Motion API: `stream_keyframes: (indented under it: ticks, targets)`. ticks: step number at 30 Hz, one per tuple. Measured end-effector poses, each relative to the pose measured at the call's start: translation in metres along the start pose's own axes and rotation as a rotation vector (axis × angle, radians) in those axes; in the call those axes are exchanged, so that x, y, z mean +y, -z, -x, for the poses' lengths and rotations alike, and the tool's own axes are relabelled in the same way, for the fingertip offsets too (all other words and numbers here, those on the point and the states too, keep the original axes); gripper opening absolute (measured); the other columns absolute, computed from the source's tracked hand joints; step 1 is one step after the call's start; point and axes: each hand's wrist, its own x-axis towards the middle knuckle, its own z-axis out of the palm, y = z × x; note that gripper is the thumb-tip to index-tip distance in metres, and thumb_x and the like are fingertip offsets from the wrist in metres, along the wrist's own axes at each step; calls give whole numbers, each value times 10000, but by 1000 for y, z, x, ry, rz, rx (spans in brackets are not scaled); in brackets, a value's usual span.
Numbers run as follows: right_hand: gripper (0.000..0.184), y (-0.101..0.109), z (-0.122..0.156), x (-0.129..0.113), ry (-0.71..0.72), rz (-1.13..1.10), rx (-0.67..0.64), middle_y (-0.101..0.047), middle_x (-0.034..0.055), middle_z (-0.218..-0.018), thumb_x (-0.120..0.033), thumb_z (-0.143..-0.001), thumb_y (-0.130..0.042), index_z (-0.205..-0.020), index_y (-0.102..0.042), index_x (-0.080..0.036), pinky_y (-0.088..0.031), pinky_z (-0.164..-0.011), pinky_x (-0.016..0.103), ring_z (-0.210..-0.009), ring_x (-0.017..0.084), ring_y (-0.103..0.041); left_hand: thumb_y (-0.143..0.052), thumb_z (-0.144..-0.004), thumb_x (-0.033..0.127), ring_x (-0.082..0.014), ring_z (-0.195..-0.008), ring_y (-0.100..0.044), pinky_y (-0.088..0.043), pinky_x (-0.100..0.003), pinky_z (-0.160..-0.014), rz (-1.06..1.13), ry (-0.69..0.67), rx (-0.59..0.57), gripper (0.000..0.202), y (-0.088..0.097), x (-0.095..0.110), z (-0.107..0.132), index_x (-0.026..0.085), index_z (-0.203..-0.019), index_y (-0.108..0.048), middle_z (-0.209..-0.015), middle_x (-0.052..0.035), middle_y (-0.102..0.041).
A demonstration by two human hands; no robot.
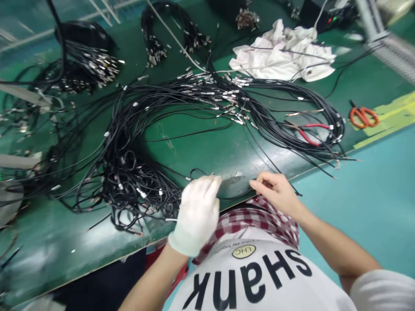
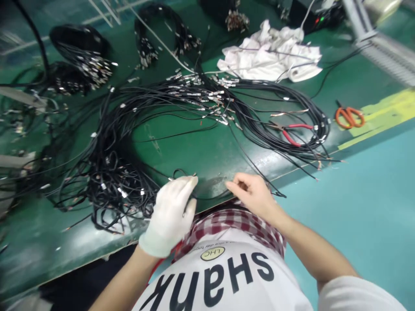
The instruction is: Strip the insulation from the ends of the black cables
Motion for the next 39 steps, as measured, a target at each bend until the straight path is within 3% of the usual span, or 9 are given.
stream_keyframes:
  ticks: [5,11,15,20,25,29,33,36,39]
  targets:
    - [329,12,-12,-13,126,93,-102,-618,-22,-639,-455,-950,-559,-751,-652,-210,-415,-556,264,-588,132,-556,-542,-939,250,-222,-1024,-688,-557,-360,-887,462,142,24,403,-23,46,-9,237,-1341,-529,-1162,-78,-704]
    - [472,163,-60,10,219,818,397,-684,129,-1195,-539,-848,-658,-1162,-692,-188,-469,-944,424,-1123,307,-620,-544,-923,238,-108,-598,-628,-516,-234,-610,996,507,-178,235,-18,31,-16,215,-1154,-584,-758,30,-680]
    - [723,216,-77,31,86,1121,165,-656,180,-1240,-628,-813,-630,-1337,-586,-131,-462,-959,472,-1141,350,-609,-579,-885,224,-127,-625,-672,-549,-268,-677,1230,629,-328,263,-10,33,-18,165,-1142,-579,-798,-7,-714]
    - [669,196,-77,22,94,1387,185,-612,212,-1216,-606,-826,-566,-1301,-615,-138,-419,-907,538,-1079,406,-599,-581,-861,210,-160,-680,-689,-568,-290,-681,1241,669,-362,155,-9,33,-14,150,-997,-626,-780,-36,-723]
    - [525,191,-68,1,55,1395,190,-639,207,-1160,-475,-839,-529,-1227,-623,-134,-441,-765,468,-996,397,-621,-537,-902,237,-129,-692,-624,-491,-236,-630,887,599,-163,141,1,23,-5,197,-976,-651,-855,-12,-699]
    - [328,185,-46,-5,-14,885,215,-688,126,-1028,-399,-915,-480,-1153,-589,-201,-474,-753,412,-907,292,-643,-491,-930,212,-113,-691,-570,-453,-221,-659,750,534,-157,158,6,25,-3,204,-946,-648,-777,24,-637]
    - [272,137,-14,1,-69,100,-97,-638,31,-829,-435,-979,-462,-1152,-556,-248,-494,-691,334,-730,188,-609,-484,-906,144,-94,-579,-526,-436,-215,-616,763,431,-270,212,0,30,-6,200,-985,-672,-664,54,-602]
    - [299,93,6,0,-16,169,-401,-642,42,-895,-452,-966,-515,-1174,-569,-244,-508,-714,334,-807,202,-613,-491,-921,148,-93,-660,-603,-475,-209,-699,750,386,-258,232,-4,29,-6,198,-1013,-698,-777,42,-690]
    - [334,69,14,-4,107,461,-489,-632,87,-1103,-452,-953,-551,-1200,-557,-228,-514,-826,386,-968,237,-609,-537,-922,159,-100,-891,-681,-491,-180,-848,794,374,-202,202,-4,28,-4,205,-1003,-717,-986,37,-746]
